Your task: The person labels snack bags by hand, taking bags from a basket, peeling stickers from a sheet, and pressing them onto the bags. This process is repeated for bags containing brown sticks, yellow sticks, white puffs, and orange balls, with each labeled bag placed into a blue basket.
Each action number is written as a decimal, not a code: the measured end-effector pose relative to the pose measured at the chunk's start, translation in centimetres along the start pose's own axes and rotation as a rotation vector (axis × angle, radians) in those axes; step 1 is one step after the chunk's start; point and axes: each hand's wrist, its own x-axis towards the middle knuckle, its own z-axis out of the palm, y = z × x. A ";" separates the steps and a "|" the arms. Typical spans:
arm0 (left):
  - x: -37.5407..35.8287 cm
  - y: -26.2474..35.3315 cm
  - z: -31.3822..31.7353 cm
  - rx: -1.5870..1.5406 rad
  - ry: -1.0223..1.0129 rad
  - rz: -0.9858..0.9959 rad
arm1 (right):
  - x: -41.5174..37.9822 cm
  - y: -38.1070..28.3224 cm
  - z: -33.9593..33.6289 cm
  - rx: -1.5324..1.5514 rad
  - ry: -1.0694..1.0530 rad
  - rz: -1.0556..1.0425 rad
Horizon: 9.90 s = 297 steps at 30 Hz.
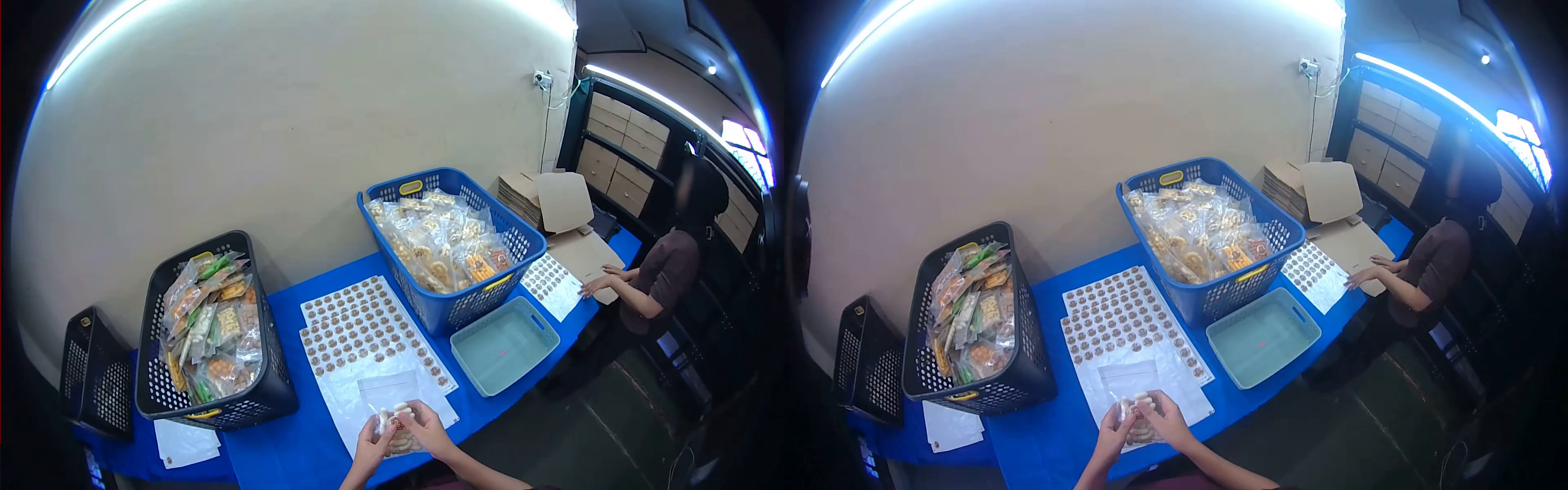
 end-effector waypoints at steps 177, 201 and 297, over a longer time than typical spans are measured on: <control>12.2 -0.6 24.7 0.266 -0.202 -0.116 | 4.0 -13.7 -28.3 -0.110 -0.013 -0.055; 13.4 3.1 23.6 0.422 -0.016 0.222 | 5.9 -13.3 -29.7 -0.075 -0.186 -0.061; 5.5 10.7 -8.4 0.918 0.143 1.159 | 4.8 1.7 0.4 0.015 -0.352 0.103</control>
